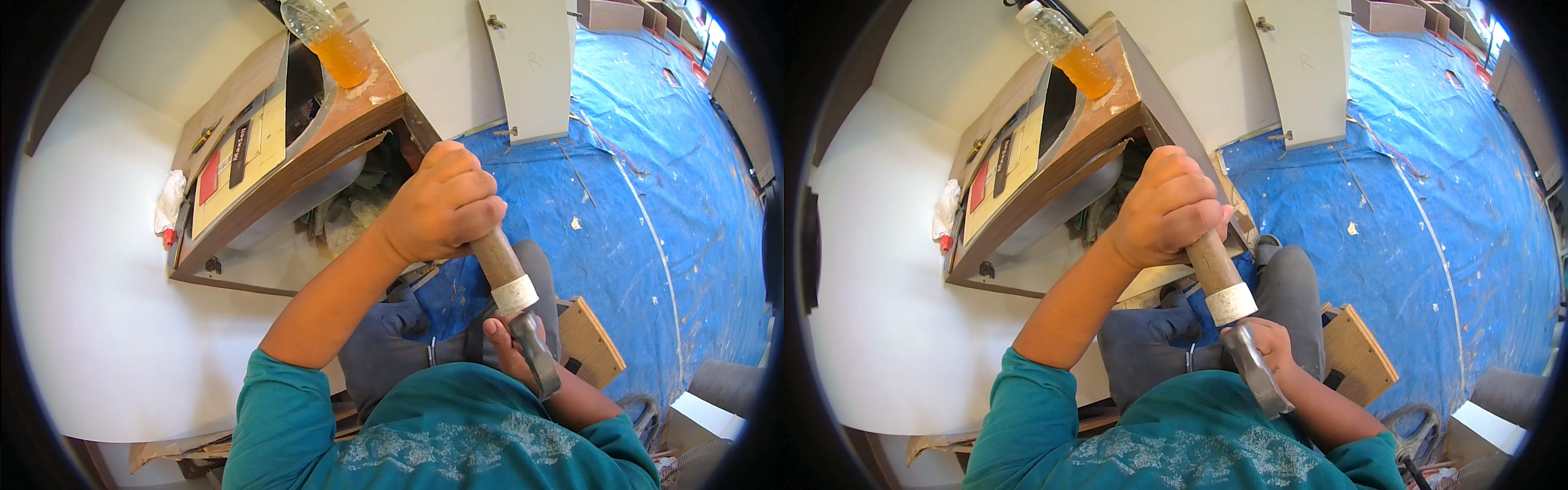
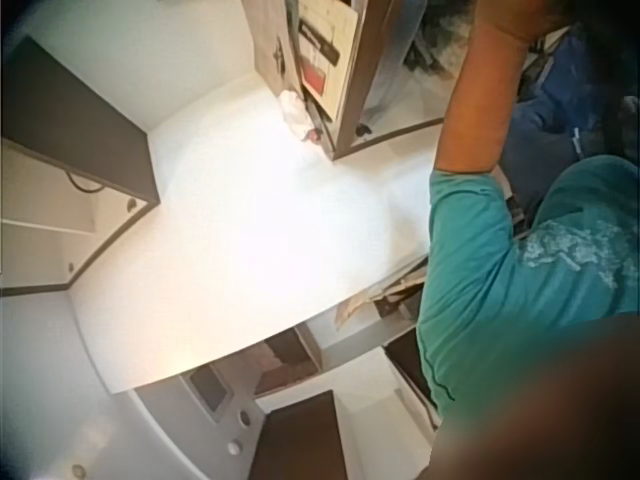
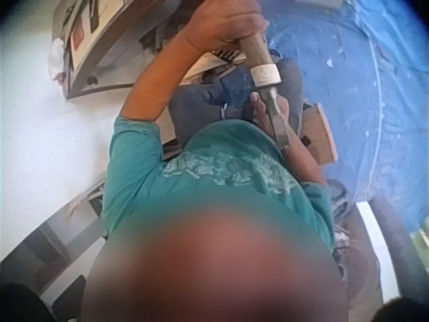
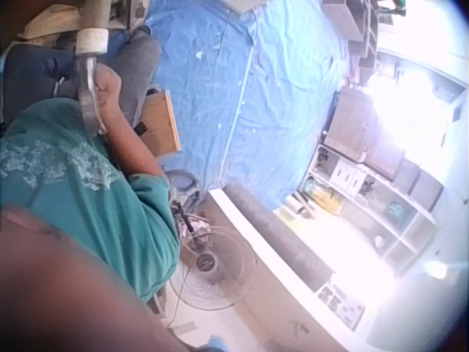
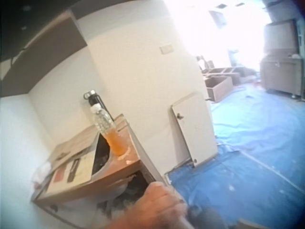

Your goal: The person uses a hammer and a metal pry bar to remove a damaged section of a wooden cabinet. They repeatedly strike the pry bar to loosen the wood and then pull away broken pieces by hand.

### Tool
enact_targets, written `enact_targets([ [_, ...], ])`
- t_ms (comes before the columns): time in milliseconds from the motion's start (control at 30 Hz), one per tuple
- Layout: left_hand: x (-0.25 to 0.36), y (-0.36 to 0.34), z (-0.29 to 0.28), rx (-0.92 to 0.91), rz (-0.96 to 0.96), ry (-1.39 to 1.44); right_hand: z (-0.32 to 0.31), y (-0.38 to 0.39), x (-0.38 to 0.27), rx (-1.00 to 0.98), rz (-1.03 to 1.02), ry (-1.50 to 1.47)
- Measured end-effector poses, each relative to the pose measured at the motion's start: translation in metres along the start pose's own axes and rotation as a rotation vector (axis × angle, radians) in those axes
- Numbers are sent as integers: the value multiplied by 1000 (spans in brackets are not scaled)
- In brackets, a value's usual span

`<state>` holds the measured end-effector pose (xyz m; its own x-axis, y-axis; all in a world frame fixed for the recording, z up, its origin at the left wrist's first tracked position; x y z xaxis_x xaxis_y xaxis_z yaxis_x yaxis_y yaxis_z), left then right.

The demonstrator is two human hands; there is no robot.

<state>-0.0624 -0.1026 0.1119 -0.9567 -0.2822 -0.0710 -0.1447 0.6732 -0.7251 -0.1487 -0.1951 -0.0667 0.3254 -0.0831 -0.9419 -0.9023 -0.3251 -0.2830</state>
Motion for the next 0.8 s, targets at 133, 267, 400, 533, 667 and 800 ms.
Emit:
enact_targets([
  [133, -1, 4, 1, -7, -10, 11, -6, 0, -27, 48, -205, -122],
  [267, -2, 2, 0, -6, -10, 2, -15, 1, -55, 48, -409, -85],
  [400, -3, 1, 3, -37, -15, -15, -3, -2, -10, 35, 102, -8],
  [533, -3, 4, 4, -37, -17, -38, -6, -1, -29, 88, -138, -93],
  [667, -3, 2, 4, -65, -13, -30, -14, -1, -51, 87, -360, -102],
  [800, -2, 3, 3, -72, -14, -44, -4, -6, -8, 19, 239, -11],
])
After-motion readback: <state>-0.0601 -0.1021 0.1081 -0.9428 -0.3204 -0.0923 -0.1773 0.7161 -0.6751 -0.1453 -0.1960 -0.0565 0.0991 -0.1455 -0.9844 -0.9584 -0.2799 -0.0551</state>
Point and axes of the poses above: each hand's wrist, its own y-axis away from the middle knuckle, its own z-axis out of the palm, x = y × z, the point moved 10 cm from there along -y, towards the middle knuckle, and after that the axes turned 2 degrees about -x, right-handed, at the moved point
